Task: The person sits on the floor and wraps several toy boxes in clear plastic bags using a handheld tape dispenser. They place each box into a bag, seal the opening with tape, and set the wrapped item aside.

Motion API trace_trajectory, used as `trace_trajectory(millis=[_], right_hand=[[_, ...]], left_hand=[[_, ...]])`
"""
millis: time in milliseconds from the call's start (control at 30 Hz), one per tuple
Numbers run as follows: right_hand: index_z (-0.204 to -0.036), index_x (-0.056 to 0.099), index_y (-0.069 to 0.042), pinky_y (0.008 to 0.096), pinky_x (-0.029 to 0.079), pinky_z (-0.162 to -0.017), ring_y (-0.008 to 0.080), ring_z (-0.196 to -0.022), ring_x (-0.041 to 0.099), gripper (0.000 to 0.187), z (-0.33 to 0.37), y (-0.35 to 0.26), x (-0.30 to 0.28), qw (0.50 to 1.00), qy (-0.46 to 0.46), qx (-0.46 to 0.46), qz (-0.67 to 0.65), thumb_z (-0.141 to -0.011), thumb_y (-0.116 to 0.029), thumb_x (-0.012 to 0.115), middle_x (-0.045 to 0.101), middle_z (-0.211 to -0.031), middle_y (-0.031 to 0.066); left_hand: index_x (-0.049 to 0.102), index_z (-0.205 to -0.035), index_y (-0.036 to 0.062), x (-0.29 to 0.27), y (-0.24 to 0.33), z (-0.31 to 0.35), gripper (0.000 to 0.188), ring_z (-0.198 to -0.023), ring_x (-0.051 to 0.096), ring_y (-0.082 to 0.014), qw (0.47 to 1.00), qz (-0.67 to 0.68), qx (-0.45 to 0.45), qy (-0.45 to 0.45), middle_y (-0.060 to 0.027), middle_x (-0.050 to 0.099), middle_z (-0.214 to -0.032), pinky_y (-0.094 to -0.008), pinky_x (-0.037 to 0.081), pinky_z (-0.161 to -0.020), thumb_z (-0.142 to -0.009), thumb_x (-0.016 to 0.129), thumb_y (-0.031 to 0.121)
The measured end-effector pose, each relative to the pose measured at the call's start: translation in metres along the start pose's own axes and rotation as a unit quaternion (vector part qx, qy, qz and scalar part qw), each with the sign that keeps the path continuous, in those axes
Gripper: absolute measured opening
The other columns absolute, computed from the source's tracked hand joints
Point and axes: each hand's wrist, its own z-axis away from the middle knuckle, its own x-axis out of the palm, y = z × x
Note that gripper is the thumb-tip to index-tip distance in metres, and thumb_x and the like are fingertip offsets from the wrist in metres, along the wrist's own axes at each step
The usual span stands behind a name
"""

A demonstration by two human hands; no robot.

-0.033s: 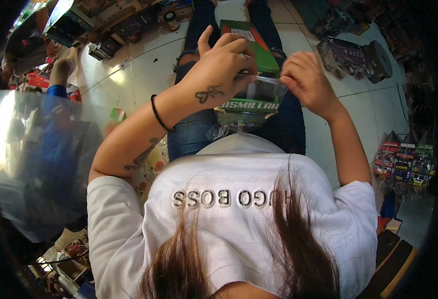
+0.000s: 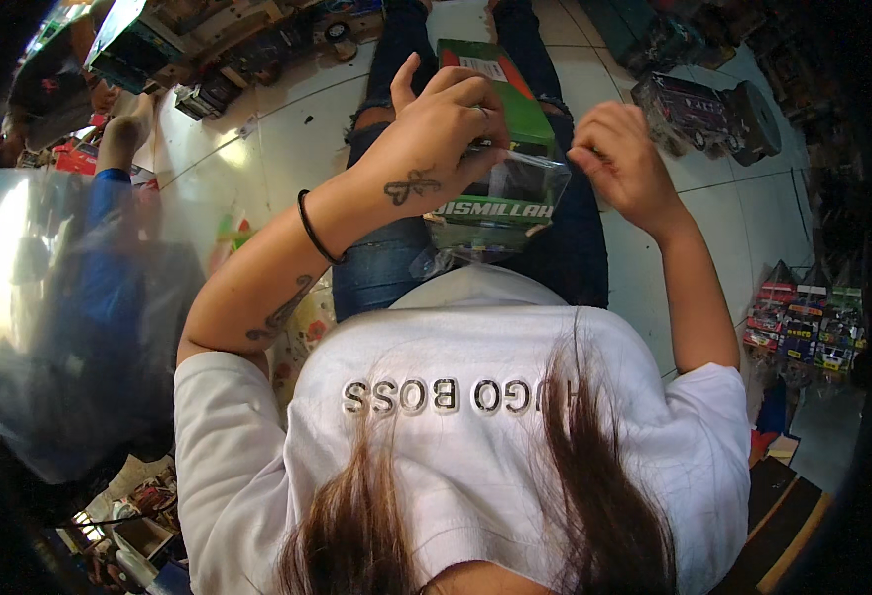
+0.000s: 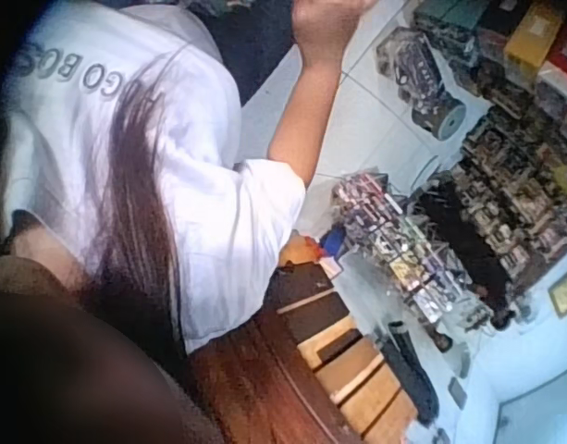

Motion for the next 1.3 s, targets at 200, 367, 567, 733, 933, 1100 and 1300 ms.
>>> trace_trajectory(millis=[200,367,567,733,933,1100,1300], right_hand=[[-0.086,0.063,-0.009,0.0367,0.035,-0.085,0.0200,-0.094,0.053,0.018,0.006,-0.010,0.033,0.995,0.090,-0.032,0.021,-0.079,-0.024,0.068,0.060,-0.092,0.0010],[-0.080,0.065,-0.008,0.0354,0.034,-0.086,0.0189,-0.093,0.053,0.010,0.006,-0.005,0.046,0.991,0.088,0.023,-0.094,-0.077,-0.017,0.069,0.062,-0.089,0.0007],[-0.077,0.062,-0.006,0.0336,0.034,-0.086,0.0198,-0.089,0.053,0.011,0.001,-0.003,0.039,0.986,0.080,0.040,-0.137,-0.075,-0.013,0.070,0.061,-0.084,0.0019],[-0.081,0.065,-0.008,0.0350,0.034,-0.087,0.0195,-0.092,0.053,0.010,-0.002,0.002,0.040,0.988,0.045,0.035,-0.145,-0.079,-0.017,0.069,0.063,-0.089,0.0015],[-0.093,0.067,-0.011,0.0393,0.033,-0.088,0.0199,-0.098,0.052,0.022,0.006,-0.007,0.044,0.981,0.186,-0.022,0.053,-0.077,-0.025,0.069,0.061,-0.095,0.0006],[-0.095,0.066,-0.007,0.0414,0.031,-0.089,0.0197,-0.101,0.052,0.023,0.014,-0.028,0.064,0.974,0.164,0.000,0.155,-0.077,-0.020,0.067,0.061,-0.100,0.0018],[-0.087,0.065,-0.003,0.0405,0.034,-0.090,0.0201,-0.104,0.051,0.012,0.003,-0.019,0.063,0.969,0.121,-0.063,0.206,-0.078,-0.012,0.062,0.059,-0.096,0.0035]], left_hand=[[0.069,-0.077,0.0132,0.006,-0.004,0.007,0.011,-0.119,0.044,-0.0203,0.998,-0.032,0.010,0.056,0.0002,0.056,-0.097,-0.0620,0.006,-0.106,-0.073,0.071,0.024],[0.069,-0.076,0.0143,-0.023,-0.015,0.020,0.013,-0.121,0.043,-0.0201,0.998,-0.059,-0.005,-0.002,0.0009,0.056,-0.097,-0.0594,0.002,-0.107,-0.072,0.073,0.025],[0.069,-0.087,0.0139,-0.015,-0.009,0.013,0.014,-0.113,0.050,-0.0199,0.999,-0.014,0.008,0.034,0.0005,0.060,-0.097,-0.0576,0.006,-0.107,-0.078,0.068,0.025],[0.070,-0.086,0.0136,0.002,-0.004,0.004,0.016,-0.107,0.052,-0.0216,0.999,0.010,-0.039,-0.018,-0.0016,0.060,-0.099,-0.0572,0.017,-0.104,-0.079,0.065,0.028],[0.070,-0.095,0.0087,0.005,-0.006,-0.003,0.022,-0.117,0.045,-0.0264,0.980,0.076,-0.163,-0.085,-0.0086,0.054,-0.117,-0.0368,0.035,-0.101,-0.085,0.063,0.027],[0.070,-0.096,0.0086,0.010,-0.007,-0.005,0.024,-0.117,0.044,-0.0285,0.961,0.131,-0.220,-0.106,-0.0092,0.051,-0.124,-0.0319,0.037,-0.101,-0.085,0.063,0.028],[0.071,-0.089,0.0114,0.006,-0.012,-0.001,0.024,-0.121,0.041,-0.0278,0.988,0.047,-0.136,-0.050,-0.0070,0.052,-0.120,-0.0543,0.022,-0.105,-0.079,0.066,0.032]])
